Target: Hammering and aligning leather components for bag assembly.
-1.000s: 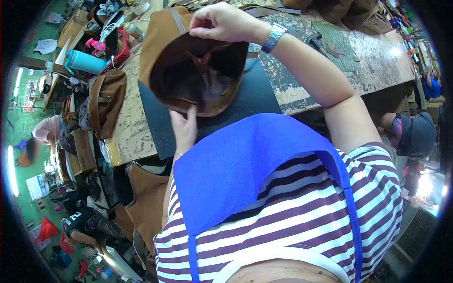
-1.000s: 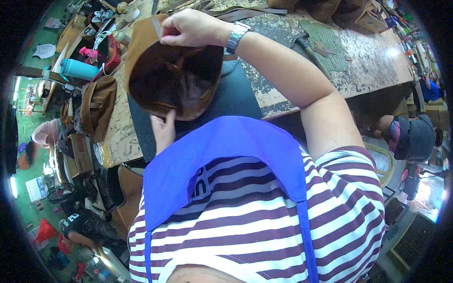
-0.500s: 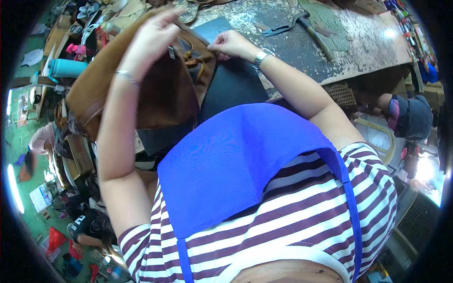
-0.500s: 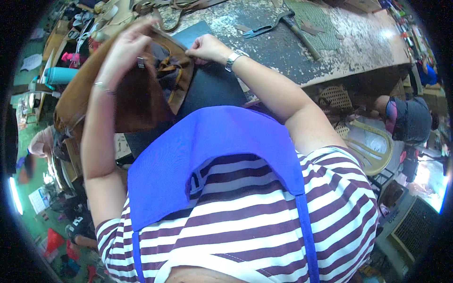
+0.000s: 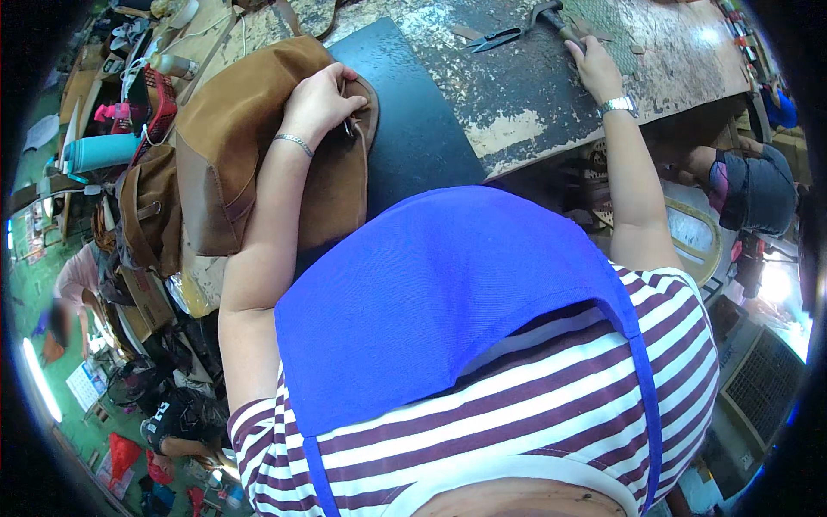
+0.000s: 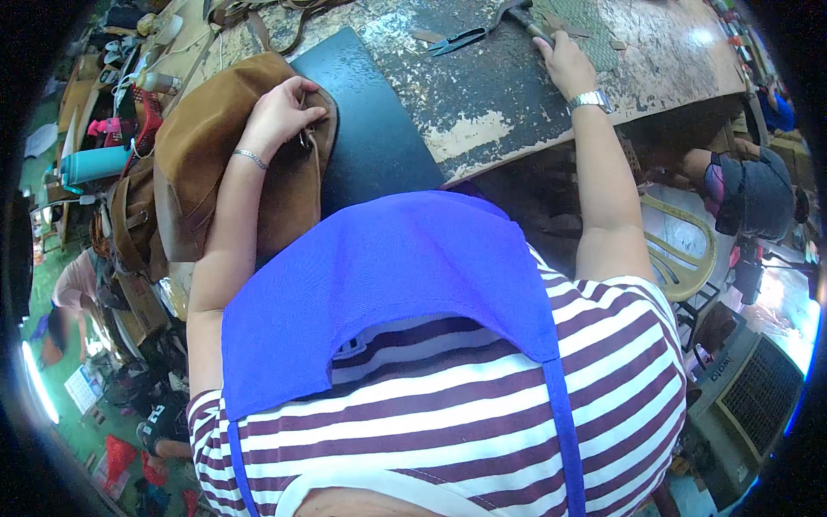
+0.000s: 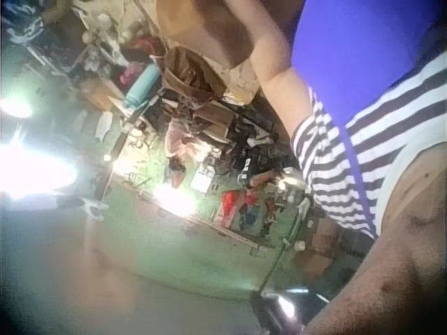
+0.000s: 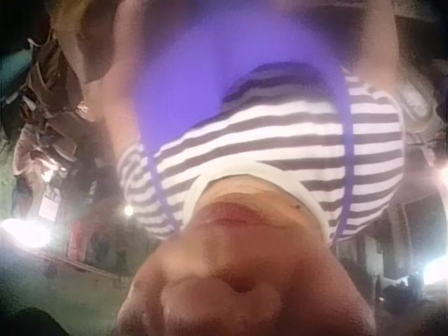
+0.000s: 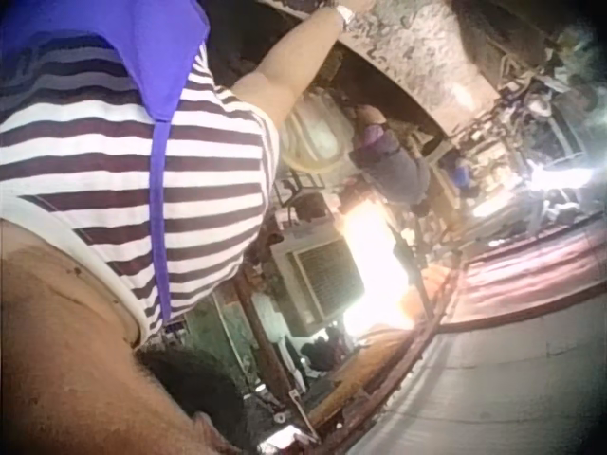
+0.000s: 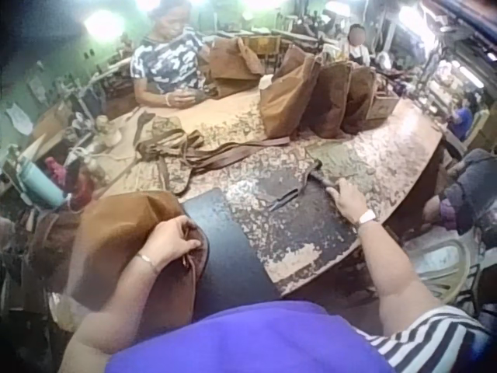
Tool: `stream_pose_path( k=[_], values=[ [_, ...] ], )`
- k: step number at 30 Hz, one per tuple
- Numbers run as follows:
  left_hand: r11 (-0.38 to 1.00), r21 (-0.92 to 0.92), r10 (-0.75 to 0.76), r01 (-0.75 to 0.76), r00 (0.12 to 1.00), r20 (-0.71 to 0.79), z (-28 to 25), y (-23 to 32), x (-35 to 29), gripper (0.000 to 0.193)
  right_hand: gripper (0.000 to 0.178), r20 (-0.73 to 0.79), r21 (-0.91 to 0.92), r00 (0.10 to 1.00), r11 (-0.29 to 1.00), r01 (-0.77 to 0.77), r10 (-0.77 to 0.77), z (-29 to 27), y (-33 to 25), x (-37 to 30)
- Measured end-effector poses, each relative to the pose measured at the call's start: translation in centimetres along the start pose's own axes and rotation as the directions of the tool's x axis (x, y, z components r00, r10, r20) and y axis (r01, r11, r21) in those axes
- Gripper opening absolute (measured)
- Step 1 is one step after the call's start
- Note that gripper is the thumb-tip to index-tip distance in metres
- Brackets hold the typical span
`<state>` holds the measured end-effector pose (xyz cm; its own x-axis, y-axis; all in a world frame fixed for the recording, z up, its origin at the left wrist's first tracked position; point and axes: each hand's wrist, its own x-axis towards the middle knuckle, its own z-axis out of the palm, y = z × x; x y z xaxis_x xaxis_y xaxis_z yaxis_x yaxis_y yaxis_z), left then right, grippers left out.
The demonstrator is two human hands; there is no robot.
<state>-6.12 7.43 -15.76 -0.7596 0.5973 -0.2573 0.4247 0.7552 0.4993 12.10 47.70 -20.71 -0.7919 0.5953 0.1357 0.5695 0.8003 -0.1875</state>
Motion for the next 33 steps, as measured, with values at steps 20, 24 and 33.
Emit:
stream_pose_path(
  k=[20, 24, 33],
  values=[
    [0.998, -0.002, -0.057, 0.057, 0.996, 0.063, -0.4, 0.3, -0.4, 0.044, 0.032, 0.333, 0.674, 0.802, 0.720, 0.165, -0.496, -4.3, -19.7, -11.2],
    [0.998, -0.002, -0.063, 0.063, 0.996, 0.070, -0.6, 0.8, -0.2, 0.043, 0.030, 0.366, 0.584, 0.786, 0.780, 0.222, -0.498, -3.0, -20.0, -11.7],
    [0.999, 0.000, -0.038, 0.038, 0.997, 0.064, -0.5, 1.1, -0.5, 0.041, 0.031, 0.330, 0.520, 0.776, 0.790, 0.325, -0.537, -3.8, -20.2, -11.0]
  ],
)
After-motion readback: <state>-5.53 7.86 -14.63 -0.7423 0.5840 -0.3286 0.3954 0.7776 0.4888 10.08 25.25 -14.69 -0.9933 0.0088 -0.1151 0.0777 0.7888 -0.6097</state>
